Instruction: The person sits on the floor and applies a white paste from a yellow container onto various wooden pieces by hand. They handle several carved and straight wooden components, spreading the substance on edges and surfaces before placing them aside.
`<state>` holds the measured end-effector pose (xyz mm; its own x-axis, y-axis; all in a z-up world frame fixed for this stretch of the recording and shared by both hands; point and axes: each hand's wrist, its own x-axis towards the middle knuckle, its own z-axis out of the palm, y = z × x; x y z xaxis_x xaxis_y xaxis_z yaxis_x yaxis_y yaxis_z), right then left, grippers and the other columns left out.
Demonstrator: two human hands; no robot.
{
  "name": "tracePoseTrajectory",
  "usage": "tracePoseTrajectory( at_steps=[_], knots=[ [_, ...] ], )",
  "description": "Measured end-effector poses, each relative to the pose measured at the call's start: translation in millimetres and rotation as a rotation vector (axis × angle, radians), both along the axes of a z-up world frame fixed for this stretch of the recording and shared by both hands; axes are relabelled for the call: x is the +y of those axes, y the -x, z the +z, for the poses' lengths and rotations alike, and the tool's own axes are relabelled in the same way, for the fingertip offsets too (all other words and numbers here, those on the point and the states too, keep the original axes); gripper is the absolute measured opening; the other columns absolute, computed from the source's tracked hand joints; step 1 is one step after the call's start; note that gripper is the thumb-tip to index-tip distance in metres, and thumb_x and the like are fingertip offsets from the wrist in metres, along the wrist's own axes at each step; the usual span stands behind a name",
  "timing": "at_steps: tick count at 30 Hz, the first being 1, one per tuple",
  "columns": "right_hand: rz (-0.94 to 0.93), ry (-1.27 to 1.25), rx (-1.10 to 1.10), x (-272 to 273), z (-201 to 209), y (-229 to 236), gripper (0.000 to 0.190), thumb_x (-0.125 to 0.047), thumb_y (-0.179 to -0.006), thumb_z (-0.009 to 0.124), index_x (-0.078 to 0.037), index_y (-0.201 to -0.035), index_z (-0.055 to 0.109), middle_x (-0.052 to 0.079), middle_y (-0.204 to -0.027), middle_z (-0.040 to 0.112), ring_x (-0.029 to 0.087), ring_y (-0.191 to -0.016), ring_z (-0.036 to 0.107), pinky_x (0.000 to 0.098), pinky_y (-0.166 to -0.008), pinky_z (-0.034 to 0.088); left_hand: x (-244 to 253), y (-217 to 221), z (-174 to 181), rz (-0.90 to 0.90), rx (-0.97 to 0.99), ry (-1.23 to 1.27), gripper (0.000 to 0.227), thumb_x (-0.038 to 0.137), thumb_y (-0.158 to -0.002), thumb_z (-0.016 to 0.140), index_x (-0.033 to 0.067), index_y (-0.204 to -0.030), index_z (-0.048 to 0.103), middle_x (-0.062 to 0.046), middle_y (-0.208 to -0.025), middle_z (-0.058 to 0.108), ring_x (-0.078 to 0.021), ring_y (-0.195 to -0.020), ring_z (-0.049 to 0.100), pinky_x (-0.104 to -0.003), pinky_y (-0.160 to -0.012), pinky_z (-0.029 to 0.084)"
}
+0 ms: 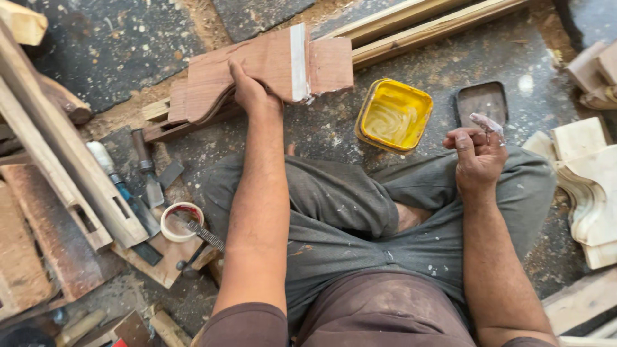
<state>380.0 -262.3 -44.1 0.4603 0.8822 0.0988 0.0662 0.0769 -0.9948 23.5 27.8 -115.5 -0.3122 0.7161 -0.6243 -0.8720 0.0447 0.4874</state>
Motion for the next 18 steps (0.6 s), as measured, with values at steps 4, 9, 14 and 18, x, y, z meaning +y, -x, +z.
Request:
tracePoseTrajectory(
  at_steps=[4,9,14,18],
  knots=[
    [0.053,0.100,-0.053,7,-13,-2,0.047,0.002,-0.106,0.064,-0.003,-0.148,0.045,0.009,-0.124,0.064,0.013,-0.107,0.064,0.0256,-0.093,0.056,0,2,-8,-0.024,0.070,0.038,0.054,0.040,-0.095,0.063,0.0011,-0.131,0.063,-0.012,-0.122,0.065,-0.0295,-0.115,0.062,-0.049,-0.093,0.055],
    [0.067,0.237,-0.168,5,-18,4,0.050,-0.002,-0.103,0.068,-0.004,-0.148,0.048,0.007,-0.133,0.061,0.013,-0.116,0.060,0.0243,-0.091,0.054,0,0,-20,-0.018,0.041,0.093,0.054,0.043,-0.097,0.065,0.0036,-0.133,0.055,-0.015,-0.128,0.063,-0.0327,-0.118,0.063,-0.052,-0.097,0.055],
    [0.072,0.301,-0.201,5,-11,12,0.058,-0.002,-0.098,0.069,-0.004,-0.150,0.045,0.008,-0.133,0.059,0.014,-0.114,0.062,0.0258,-0.089,0.054,-1,11,-22,-0.196,0.280,0.283,0.052,0.048,-0.092,0.067,0.0033,-0.117,0.062,-0.013,-0.093,0.069,-0.0278,-0.075,0.068,-0.043,-0.066,0.057],
    [0.042,0.304,-0.092,6,-11,8,0.062,-0.002,-0.096,0.066,-0.004,-0.152,0.041,0.009,-0.133,0.058,0.015,-0.113,0.063,0.0274,-0.092,0.056,-11,21,-24,-0.398,0.393,0.402,0.047,0.053,-0.092,0.064,0.0064,-0.095,0.062,-0.009,-0.071,0.067,-0.0223,-0.054,0.067,-0.033,-0.046,0.049]
  ],
)
